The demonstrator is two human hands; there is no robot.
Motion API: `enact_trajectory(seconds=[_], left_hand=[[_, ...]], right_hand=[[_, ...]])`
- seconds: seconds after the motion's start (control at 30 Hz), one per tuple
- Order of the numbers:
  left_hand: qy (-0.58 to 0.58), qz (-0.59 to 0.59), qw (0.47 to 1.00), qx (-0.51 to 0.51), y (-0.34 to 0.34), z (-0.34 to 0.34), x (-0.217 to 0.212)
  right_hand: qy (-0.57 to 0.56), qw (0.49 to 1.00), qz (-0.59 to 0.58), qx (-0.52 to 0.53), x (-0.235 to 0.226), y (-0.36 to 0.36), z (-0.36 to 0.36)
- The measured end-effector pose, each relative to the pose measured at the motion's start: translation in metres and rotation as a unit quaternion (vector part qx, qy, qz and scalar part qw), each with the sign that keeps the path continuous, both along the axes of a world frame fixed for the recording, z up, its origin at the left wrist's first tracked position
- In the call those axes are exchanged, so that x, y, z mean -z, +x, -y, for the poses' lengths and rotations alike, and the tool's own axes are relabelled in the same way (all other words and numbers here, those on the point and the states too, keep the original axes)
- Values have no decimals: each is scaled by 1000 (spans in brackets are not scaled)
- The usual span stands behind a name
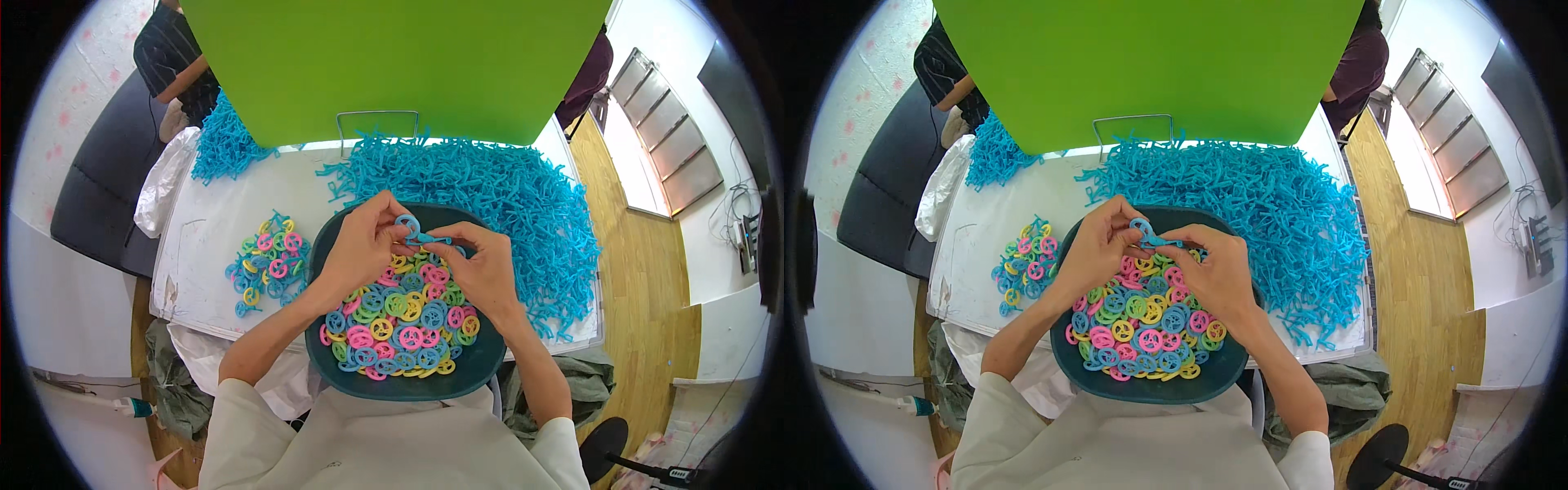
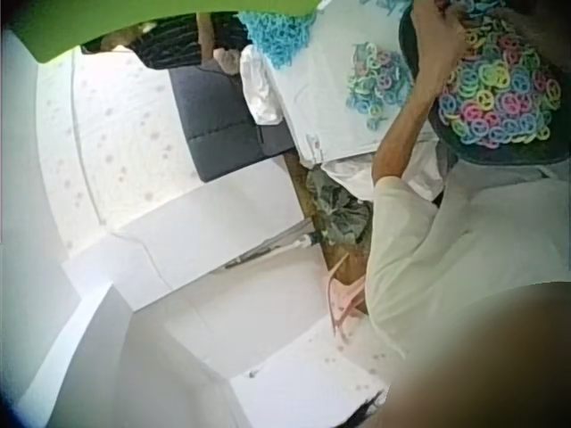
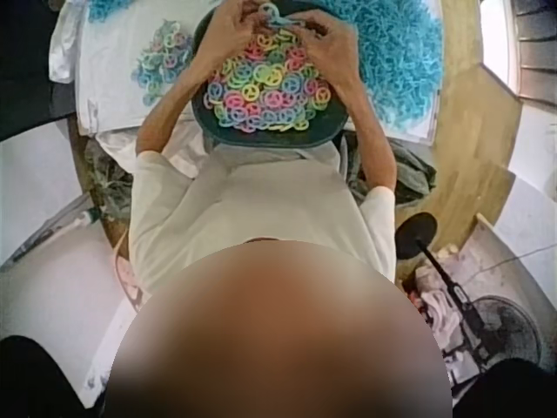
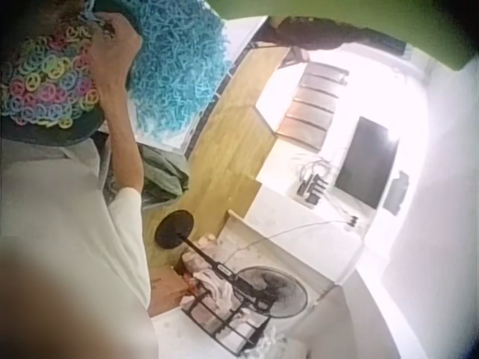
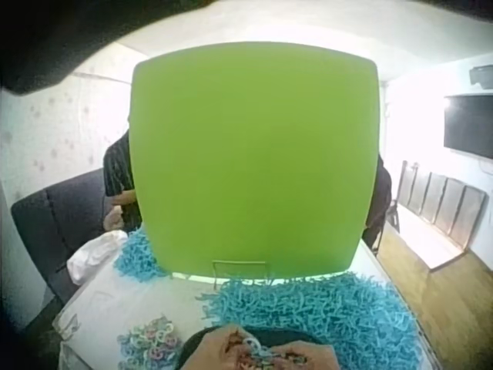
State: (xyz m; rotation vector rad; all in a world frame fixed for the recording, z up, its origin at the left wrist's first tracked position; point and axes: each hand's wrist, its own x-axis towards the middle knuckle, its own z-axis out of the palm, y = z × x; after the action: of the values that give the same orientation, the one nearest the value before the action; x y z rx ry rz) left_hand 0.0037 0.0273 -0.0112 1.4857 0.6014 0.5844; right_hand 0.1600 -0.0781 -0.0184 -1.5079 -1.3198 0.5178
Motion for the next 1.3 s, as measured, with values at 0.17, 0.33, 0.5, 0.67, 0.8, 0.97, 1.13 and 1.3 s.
enact_trajectory(seconds=[0.17, 0.33, 0.5, 0.67, 0.8, 0.97, 1.13, 1.3], left_hand=[[60, 12, 998, -9, -1, 7, 0], [45, -6, 999, -17, -3, 12, -13], [103, 3, 994, -42, 0, 19, -10], [94, 6, 995, -34, 1, 19, -8], [67, 14, 997, -26, 3, 20, -8], [57, 42, 996, -62, 6, 19, -2], [37, 33, 998, -41, 4, 14, -1], [16, 15, 1000, 4, -2, 6, 0]], right_hand=[[-26, 996, -83, 12, -3, -2, 0], [-41, 987, -155, 1, 2, 6, -5], [-62, 972, -222, -43, -1, 11, -7], [-89, 915, -387, -74, 2, 12, -8], [-80, 919, -382, -57, 1, 12, -6], [-45, 969, -240, 42, -14, -1, -5], [-46, 991, -93, 84, -11, -2, -2], [27, 997, -78, -4, 3, 3, -7]])
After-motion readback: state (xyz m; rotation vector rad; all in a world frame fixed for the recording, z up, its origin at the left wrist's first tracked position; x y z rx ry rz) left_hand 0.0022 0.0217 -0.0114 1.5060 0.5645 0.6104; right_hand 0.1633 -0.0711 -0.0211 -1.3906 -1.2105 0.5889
